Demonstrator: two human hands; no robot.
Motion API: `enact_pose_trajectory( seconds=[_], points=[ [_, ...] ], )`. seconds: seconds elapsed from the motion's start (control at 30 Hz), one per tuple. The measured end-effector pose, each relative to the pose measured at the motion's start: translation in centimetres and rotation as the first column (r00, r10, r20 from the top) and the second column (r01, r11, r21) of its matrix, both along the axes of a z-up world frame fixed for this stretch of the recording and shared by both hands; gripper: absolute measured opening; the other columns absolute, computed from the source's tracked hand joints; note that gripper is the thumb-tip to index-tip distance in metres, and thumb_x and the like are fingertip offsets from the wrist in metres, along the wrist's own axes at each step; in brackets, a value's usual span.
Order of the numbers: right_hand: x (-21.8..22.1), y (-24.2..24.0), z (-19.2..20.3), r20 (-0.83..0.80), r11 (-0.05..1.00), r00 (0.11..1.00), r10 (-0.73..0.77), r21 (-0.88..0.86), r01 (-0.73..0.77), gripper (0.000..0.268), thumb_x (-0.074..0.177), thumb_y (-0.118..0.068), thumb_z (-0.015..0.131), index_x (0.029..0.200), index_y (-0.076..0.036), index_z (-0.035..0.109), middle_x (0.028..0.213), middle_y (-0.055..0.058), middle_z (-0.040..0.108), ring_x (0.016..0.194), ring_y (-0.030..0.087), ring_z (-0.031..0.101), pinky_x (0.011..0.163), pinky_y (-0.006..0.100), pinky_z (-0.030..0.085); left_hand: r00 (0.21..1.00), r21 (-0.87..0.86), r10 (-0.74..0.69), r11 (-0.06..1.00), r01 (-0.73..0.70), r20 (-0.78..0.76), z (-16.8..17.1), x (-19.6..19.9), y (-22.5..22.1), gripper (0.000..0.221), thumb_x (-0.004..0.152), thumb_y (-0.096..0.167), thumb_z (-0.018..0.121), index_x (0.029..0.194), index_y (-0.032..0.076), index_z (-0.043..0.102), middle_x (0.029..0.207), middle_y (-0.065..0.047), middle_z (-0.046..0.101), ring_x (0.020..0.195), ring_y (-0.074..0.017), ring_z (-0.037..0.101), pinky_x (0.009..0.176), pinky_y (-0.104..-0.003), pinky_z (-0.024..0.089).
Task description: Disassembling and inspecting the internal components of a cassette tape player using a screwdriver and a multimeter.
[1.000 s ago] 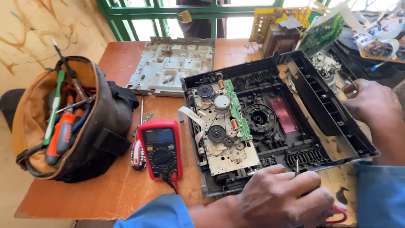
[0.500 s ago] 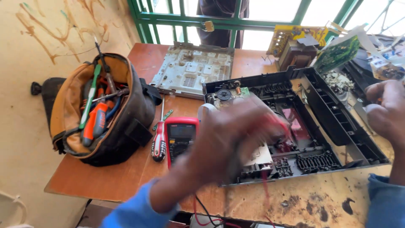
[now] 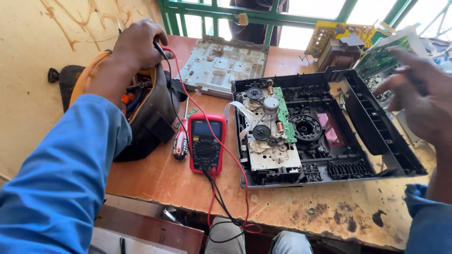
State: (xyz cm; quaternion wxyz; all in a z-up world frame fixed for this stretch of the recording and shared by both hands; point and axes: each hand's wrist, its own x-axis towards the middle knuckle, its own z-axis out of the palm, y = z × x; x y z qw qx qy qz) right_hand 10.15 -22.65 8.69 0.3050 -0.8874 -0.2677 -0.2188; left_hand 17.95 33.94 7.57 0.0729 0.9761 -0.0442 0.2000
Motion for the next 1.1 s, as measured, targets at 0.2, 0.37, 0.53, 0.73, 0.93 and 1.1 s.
enact_pose_trajectory(
  seconds=[0.2, 0.37, 0.53, 0.73, 0.93, 1.1],
  points=[
    [-4.9, 9.6, 4.2, -0.62, 0.923, 0.73, -0.287, -0.384, 0.037, 0.05, 0.09, -0.028, 0.07, 0.14, -0.031, 0.065, 0.087, 0.013, 0.084, 0.068, 0.027, 0.08, 0.072, 0.037, 0.064, 0.951, 0.129, 0.21, 0.974, -0.184, -0.229, 4.2, 0.2, -1.9, 0.102, 0.048, 0.053, 0.103, 0.134, 0.012, 0.067, 0.132, -0.021, 0.055, 0.114, -0.0442, 0.062, 0.094, -0.054, 0.051],
    [-4.2, 9.9, -1.4, -0.431, 0.835, 0.902, 0.034, -0.483, -0.262, 0.047, 0.067, -0.062, 0.085, 0.1, -0.029, 0.079, 0.055, 0.0, 0.07, 0.054, 0.019, 0.064, 0.08, 0.029, 0.045, 0.849, 0.175, 0.284, 0.958, -0.228, -0.446, 8.9, -2.5, -4.6, 0.106, 0.06, 0.033, 0.096, 0.153, 0.016, 0.048, 0.14, -0.017, 0.061, 0.119, -0.0403, 0.061, 0.091, -0.05, 0.05],
    [-4.1, 9.1, -2.7, -0.34, 0.83, 0.935, 0.097, -0.491, -0.265, 0.048, 0.067, -0.072, 0.078, 0.093, -0.032, 0.074, 0.056, -0.001, 0.074, 0.061, 0.022, 0.061, 0.083, 0.032, 0.046, 0.96, -0.073, -0.253, 0.962, 0.263, 0.124, 5.6, -13.9, -13.3, 0.042, 0.089, 0.001, 0.07, 0.13, 0.011, 0.064, 0.129, -0.019, 0.062, 0.08, -0.0242, 0.064, 0.061, -0.033, 0.053],
    [-4.1, 9.5, -2.1, -0.289, 0.803, 0.957, -0.02, -0.576, -0.157, 0.042, 0.081, -0.067, 0.065, 0.103, -0.033, 0.072, 0.079, 0.001, 0.078, 0.073, 0.023, 0.074, 0.07, 0.039, 0.055, 0.903, -0.305, -0.423, 0.852, 0.426, 0.079, -4.3, -23.8, -20.9, 0.037, 0.102, 0.032, 0.054, 0.131, 0.009, 0.059, 0.107, -0.013, 0.075, 0.089, -0.0301, 0.062, 0.08, -0.043, 0.042],
    [-4.4, 10.7, -2.2, -0.257, 0.745, 0.962, -0.092, -0.659, -0.104, 0.043, 0.084, -0.069, 0.06, 0.107, -0.034, 0.069, 0.087, 0.001, 0.081, 0.08, 0.027, 0.075, 0.069, 0.043, 0.055, 0.897, -0.477, -0.344, 0.762, 0.439, 0.276, -6.4, -24.9, -20.6, 0.044, 0.1, 0.031, 0.065, 0.135, 0.006, 0.059, 0.069, -0.001, 0.044, 0.073, -0.0205, 0.046, 0.07, -0.035, 0.041],
    [-3.9, 10.4, -1.7, -0.293, 0.737, 0.938, -0.185, -0.672, -0.064, 0.057, 0.083, -0.065, 0.067, 0.127, -0.03, 0.056, 0.099, 0.0, 0.082, 0.087, 0.027, 0.079, 0.077, 0.04, 0.059, 0.939, -0.215, -0.316, 0.916, 0.34, 0.136, -6.9, -23.4, -18.3, 0.025, 0.091, 0.03, 0.073, 0.104, 0.011, 0.066, 0.087, -0.009, 0.071, 0.085, -0.0318, 0.065, 0.074, -0.045, 0.051]
  ],
)
